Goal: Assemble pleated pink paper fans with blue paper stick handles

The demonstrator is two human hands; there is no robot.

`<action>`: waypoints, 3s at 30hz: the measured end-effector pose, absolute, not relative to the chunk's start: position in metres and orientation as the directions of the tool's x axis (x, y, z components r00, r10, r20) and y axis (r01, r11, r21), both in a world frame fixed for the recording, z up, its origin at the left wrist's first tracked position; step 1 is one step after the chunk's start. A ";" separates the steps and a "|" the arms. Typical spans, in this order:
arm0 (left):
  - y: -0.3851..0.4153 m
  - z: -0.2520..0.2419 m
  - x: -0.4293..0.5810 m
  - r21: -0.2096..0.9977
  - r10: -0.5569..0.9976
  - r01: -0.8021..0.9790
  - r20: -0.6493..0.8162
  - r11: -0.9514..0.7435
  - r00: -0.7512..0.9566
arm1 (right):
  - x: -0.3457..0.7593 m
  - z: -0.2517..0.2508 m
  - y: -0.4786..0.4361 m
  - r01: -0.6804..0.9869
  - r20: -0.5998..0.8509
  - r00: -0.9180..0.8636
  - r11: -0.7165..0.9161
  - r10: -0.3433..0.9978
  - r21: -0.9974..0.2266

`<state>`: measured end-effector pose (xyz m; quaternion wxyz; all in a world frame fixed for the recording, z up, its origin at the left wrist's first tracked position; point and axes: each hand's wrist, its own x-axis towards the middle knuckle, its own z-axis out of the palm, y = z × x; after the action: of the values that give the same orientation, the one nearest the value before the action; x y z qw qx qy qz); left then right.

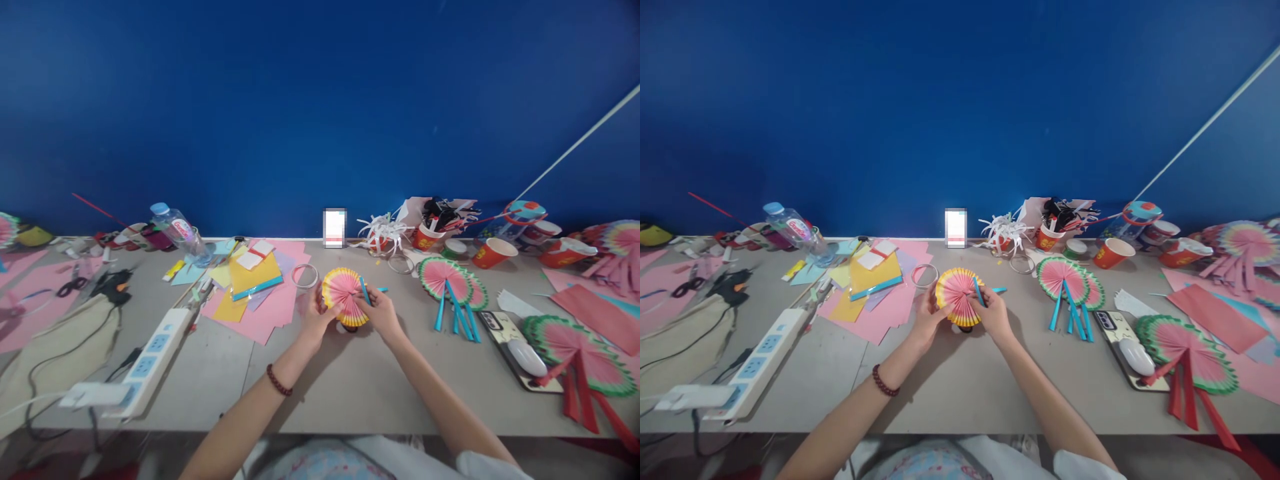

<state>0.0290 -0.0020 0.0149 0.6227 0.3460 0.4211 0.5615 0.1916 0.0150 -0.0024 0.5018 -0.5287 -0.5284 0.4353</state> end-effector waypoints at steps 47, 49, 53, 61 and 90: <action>0.001 0.022 0.022 0.749 0.955 -0.603 -0.285 0.274 0.080 | 0.179 0.027 -0.010 0.540 0.429 -0.091 0.406 0.899 -0.737; 0.001 0.021 0.023 0.747 0.958 -0.610 -0.278 0.265 0.077 | 0.178 0.026 -0.010 0.561 0.422 -0.041 0.370 0.906 -0.741; 0.000 0.022 0.024 0.746 0.961 -0.616 -0.268 0.251 0.067 | 0.175 0.024 -0.009 0.569 0.419 -0.034 0.362 0.907 -0.738; -0.001 0.022 0.025 0.747 0.957 -0.613 -0.283 0.256 0.055 | 0.175 0.022 -0.008 0.612 0.471 -0.052 0.401 0.881 -0.682; -0.004 0.021 0.029 0.750 0.957 -0.620 -0.291 0.233 0.008 | 0.167 0.018 -0.015 0.738 0.532 -0.099 0.421 0.841 -0.527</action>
<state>0.0290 -0.0044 0.0214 0.6773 0.2122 0.3971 0.5818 0.1672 -0.0150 0.0178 0.4061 -0.5343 -0.7387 0.0632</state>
